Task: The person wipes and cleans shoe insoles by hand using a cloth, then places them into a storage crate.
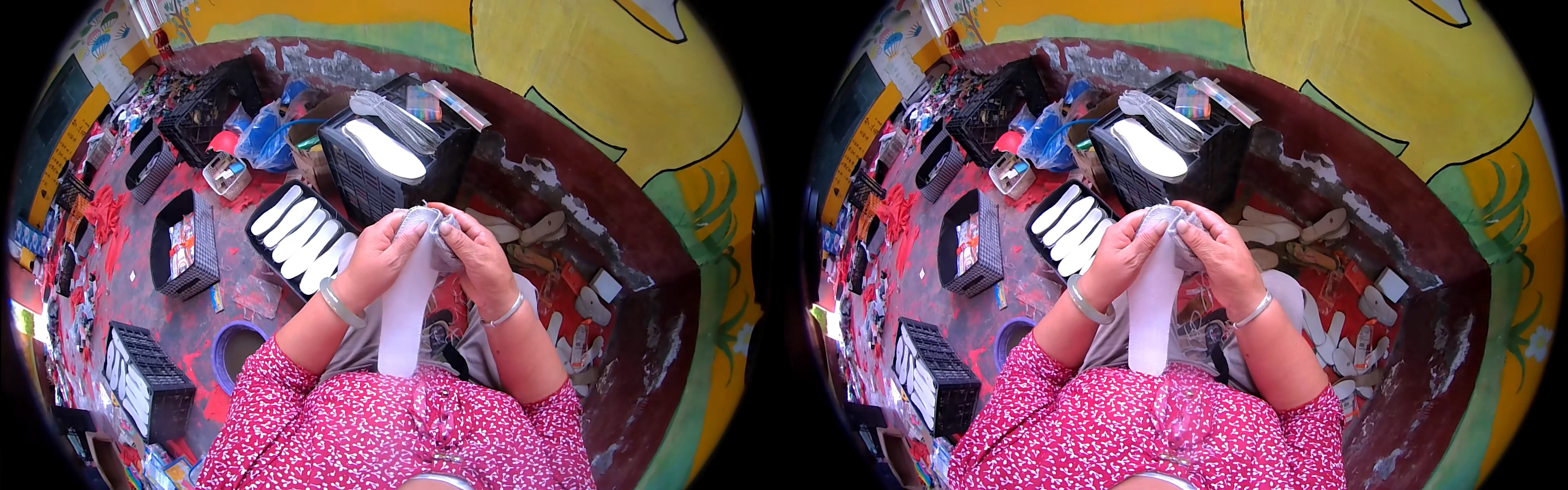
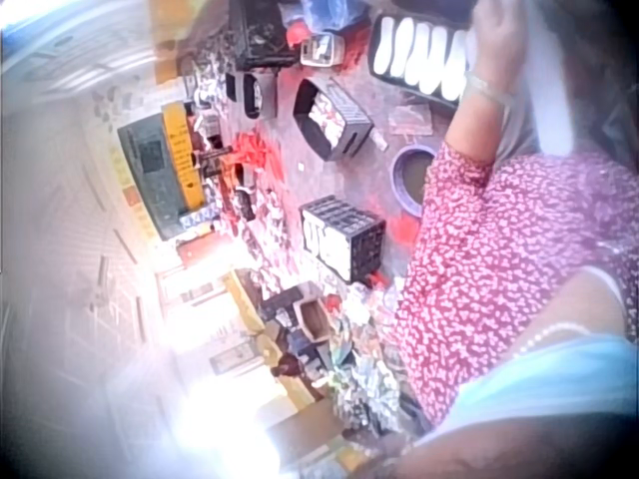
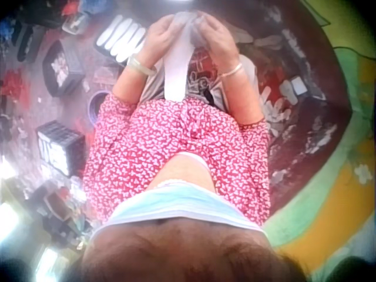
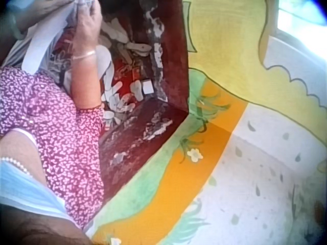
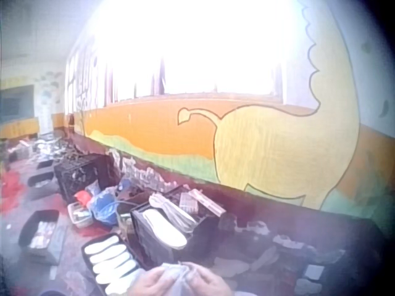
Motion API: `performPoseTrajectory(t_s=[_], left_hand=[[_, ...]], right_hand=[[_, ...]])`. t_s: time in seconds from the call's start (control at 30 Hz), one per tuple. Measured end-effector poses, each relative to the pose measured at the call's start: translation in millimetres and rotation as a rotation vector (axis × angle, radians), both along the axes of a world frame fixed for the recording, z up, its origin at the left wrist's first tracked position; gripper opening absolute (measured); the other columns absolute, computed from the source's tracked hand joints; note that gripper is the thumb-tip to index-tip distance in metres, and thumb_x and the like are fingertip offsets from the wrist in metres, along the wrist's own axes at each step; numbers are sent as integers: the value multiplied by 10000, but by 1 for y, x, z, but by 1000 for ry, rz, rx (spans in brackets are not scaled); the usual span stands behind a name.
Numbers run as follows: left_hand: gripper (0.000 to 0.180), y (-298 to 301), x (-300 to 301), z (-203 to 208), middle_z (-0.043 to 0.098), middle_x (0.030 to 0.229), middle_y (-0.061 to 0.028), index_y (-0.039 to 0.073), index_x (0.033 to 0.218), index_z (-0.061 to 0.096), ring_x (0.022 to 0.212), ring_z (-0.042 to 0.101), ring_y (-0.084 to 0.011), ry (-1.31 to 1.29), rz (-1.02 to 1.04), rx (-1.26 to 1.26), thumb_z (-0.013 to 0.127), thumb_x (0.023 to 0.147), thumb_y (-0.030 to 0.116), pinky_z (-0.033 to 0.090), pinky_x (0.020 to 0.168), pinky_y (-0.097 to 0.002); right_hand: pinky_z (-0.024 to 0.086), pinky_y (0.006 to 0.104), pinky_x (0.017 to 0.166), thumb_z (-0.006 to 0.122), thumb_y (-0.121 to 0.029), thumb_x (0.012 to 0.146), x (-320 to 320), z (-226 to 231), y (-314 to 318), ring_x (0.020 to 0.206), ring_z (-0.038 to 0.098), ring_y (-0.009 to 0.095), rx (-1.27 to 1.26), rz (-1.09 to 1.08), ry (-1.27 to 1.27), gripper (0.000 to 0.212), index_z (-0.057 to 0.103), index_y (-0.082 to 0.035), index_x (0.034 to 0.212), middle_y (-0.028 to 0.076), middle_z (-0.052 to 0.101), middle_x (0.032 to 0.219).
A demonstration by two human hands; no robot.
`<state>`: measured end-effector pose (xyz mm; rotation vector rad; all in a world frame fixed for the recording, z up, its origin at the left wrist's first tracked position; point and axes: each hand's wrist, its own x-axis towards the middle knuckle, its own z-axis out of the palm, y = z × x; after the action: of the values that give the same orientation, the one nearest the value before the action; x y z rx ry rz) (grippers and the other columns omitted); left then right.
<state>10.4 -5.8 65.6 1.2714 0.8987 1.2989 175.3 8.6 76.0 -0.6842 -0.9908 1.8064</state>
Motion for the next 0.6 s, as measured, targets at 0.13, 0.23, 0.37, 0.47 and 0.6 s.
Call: performPoseTrajectory(t_s=[0.13,0.23,0.37,0.47,0.6], left_hand=[[202,-2,3,4,617,876,17,7,1040,614,780,527,-26,-31,-35,-30,532,962,175,439,678,-182],[188,-4,9,-5,613,863,22,12,1016,617,759,517,-22,-49,31,9,532,961,171,434,655,-183],[176,-3,9,-10,601,818,33,19,970,621,720,502,-16,-62,93,-53,540,957,175,422,616,-180],[189,-4,10,-16,594,780,37,20,948,623,693,495,-15,-87,119,-79,548,954,194,416,593,-182],[213,3,5,-16,591,754,34,25,939,622,664,495,-16,-128,187,-104,552,952,226,415,575,-186]], right_hand=[[482,216,746,596,-115,907,0,7,1,852,578,75,79,-26,-101,277,583,20,1148,42,629,993],[466,204,670,602,-110,902,-3,4,-2,771,561,54,165,-117,-240,200,628,26,1046,15,636,897],[445,208,604,616,-130,890,-9,-9,-14,699,537,42,173,-197,-400,181,653,37,947,1,629,783],[459,245,600,625,-159,872,-8,-17,-18,681,549,57,266,-225,-584,204,654,36,924,29,640,737],[467,283,598,632,-184,856,-10,-23,-26,658,581,100,162,-130,-578,225,651,34,906,80,654,722]])
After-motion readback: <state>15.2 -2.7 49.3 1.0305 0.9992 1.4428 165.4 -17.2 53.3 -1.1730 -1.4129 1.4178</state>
